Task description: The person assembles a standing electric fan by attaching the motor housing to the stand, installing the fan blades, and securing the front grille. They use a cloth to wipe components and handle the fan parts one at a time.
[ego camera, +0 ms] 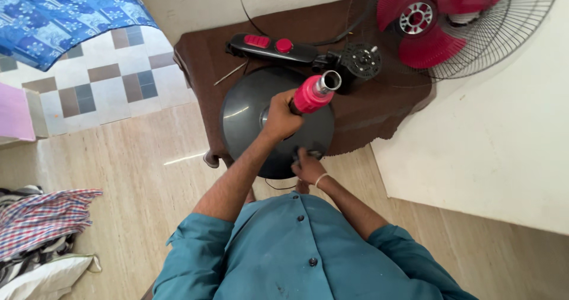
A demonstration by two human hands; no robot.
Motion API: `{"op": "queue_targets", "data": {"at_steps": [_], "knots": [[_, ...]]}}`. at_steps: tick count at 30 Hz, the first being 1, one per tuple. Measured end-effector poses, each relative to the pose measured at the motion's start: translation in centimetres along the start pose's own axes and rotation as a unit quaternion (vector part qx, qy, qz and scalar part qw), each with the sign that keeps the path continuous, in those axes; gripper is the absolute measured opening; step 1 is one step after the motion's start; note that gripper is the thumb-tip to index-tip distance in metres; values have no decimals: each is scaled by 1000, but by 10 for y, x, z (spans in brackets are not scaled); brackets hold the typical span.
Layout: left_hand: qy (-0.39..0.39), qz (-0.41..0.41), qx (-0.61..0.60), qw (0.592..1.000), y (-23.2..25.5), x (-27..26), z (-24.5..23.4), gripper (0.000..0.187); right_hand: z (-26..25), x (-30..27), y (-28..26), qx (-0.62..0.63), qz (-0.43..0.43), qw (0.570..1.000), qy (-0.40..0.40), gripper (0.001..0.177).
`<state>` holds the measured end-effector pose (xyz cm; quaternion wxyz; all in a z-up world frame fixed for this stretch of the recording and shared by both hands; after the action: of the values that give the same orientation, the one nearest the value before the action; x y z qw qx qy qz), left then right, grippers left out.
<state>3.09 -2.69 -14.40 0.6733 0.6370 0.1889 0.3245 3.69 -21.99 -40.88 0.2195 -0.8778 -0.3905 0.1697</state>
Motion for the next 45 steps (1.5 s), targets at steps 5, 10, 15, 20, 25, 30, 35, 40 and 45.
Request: {"op": "queue_targets", "data": {"at_steps": [5, 10, 15, 20, 25, 30, 35, 40, 45], "knots": [[48, 105, 35, 993, 52, -7, -3, 32, -6, 9, -36, 322, 110, 932, -123, 26], [34, 128, 28, 991, 69, -6, 1, 31, -50, 16, -37, 445, 187, 873, -67, 23], [29, 104, -15, 994, 54, 2, 8, 25, -85, 11, -56, 444, 203, 871, -52, 22], [71, 131, 0, 989, 46, 2, 7, 22, -114, 7, -94, 410, 200, 889, -35, 66], [110, 125, 8, 986, 65, 4, 6, 17, -153, 10, -111, 375, 159, 913, -15, 82], [138, 86, 25, 986, 105, -6, 9, 20, -182, -9, -113, 327, 149, 933, -5, 81], [113, 71, 33, 990, 143, -29, 27, 18, -204, -33, -108, 359, 95, 928, -19, 83], [62, 34, 17, 997, 161, -57, 60, 15, -203, -44, -66, 380, 114, 918, -11, 85], [-31, 17, -25, 999, 170, -81, 88, 13, -196, -47, -9, 441, 105, 891, 15, 53]]}}
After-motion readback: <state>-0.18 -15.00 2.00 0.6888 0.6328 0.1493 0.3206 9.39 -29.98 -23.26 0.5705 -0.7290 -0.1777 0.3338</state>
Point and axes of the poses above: each hand's wrist, its own x-axis towards the middle knuckle, its own z-axis out of the palm, y = z × x, the point moved 8 cm from there along x, towards the middle knuckle, and after that the axes turned 14 degrees about y, right-handed, at the moved point
